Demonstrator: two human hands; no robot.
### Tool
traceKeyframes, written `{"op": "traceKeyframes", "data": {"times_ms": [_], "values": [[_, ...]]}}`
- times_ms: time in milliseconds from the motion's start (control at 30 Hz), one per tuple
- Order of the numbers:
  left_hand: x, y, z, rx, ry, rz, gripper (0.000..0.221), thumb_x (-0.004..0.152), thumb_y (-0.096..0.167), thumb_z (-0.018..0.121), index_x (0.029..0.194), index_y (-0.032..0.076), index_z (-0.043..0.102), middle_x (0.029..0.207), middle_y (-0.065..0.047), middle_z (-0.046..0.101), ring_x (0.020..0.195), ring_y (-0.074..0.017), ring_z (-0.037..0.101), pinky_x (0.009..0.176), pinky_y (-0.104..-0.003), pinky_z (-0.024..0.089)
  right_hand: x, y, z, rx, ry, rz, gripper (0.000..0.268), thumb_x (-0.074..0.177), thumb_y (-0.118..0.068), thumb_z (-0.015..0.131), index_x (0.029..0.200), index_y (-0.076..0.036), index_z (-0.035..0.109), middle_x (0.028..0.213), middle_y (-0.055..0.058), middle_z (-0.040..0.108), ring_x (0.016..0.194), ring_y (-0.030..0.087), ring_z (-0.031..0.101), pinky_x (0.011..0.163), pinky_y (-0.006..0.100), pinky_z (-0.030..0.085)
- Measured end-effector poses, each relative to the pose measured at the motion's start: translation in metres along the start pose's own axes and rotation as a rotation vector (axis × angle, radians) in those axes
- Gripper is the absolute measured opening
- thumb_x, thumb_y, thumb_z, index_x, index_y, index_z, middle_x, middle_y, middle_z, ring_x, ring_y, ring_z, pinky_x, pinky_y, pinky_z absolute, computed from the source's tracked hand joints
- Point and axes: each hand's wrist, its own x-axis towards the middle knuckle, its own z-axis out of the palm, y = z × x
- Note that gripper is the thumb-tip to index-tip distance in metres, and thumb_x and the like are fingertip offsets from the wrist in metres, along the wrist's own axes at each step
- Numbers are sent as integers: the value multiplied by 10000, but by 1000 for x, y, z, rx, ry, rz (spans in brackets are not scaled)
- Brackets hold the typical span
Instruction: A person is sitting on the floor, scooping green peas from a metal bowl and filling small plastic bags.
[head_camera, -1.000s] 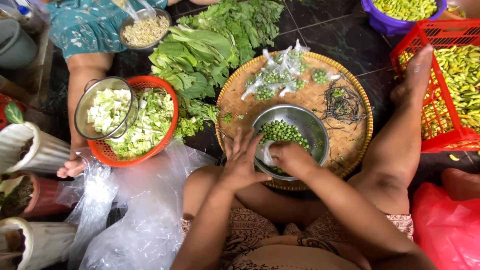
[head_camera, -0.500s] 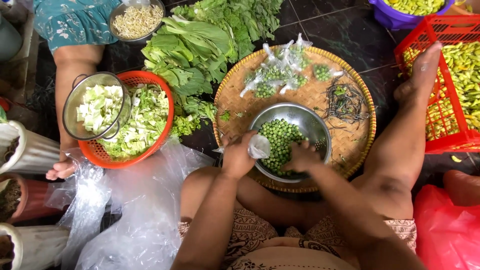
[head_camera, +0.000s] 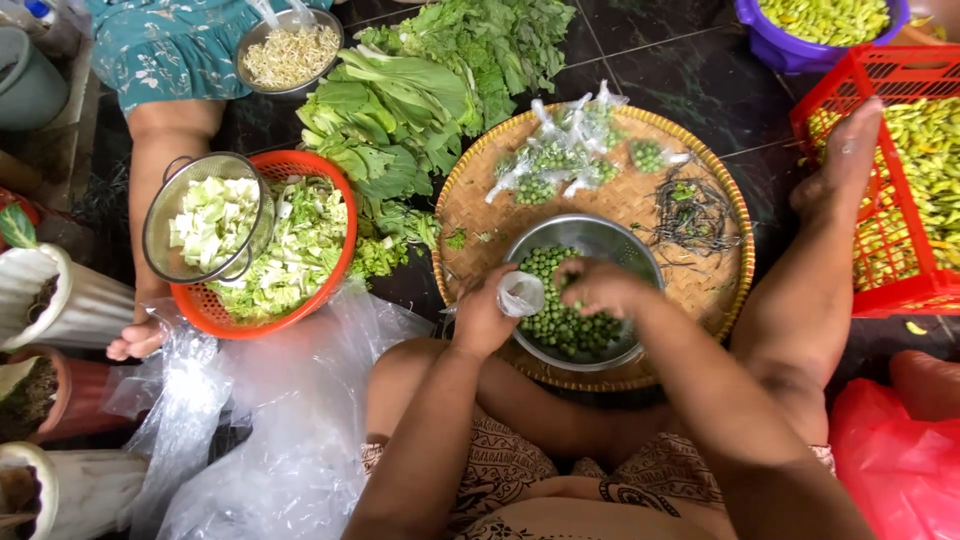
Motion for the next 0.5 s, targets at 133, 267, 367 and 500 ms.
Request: {"op": "traceKeyframes", "data": {"times_ms": [133,267,367,500], "values": [[11,26,-1,5,-50,46,708,748,167,811,1401,217,540,1103,-147,747,1146,-334,679,1197,-520,291,-3,-33,-23,-153,-34,-184,703,729,-16,727,1414,20,574,1429,289,456,1173,367,572,801,487,609],[24,58,-4,-254,-23,139,479,784,105,774,1232,113,604,929,-190,731,973,-395,712,1044,-542,451,-27,-66,-24,-605,-125,-406,420,729,-58,747,1143,-4,699,1232,264,594,1108,429,650,827,526,593],[31,48,8,-618,-84,138,443,789,83,786,1178,77,575,962,-171,705,1006,-345,681,1005,-514,474,-36,-76,-26,-768,-153,-513,295,738,-117,746,1026,-54,750,1106,243,695,1062,472,668,865,588,539],[37,51,37,-819,-144,-5,811,808,130,817,1482,45,373,1344,-284,565,1312,-517,493,1070,-689,431,-41,-73,-35,-763,-112,-500,272,795,-160,742,1065,-133,769,1088,152,748,1071,403,698,847,520,559]]}}
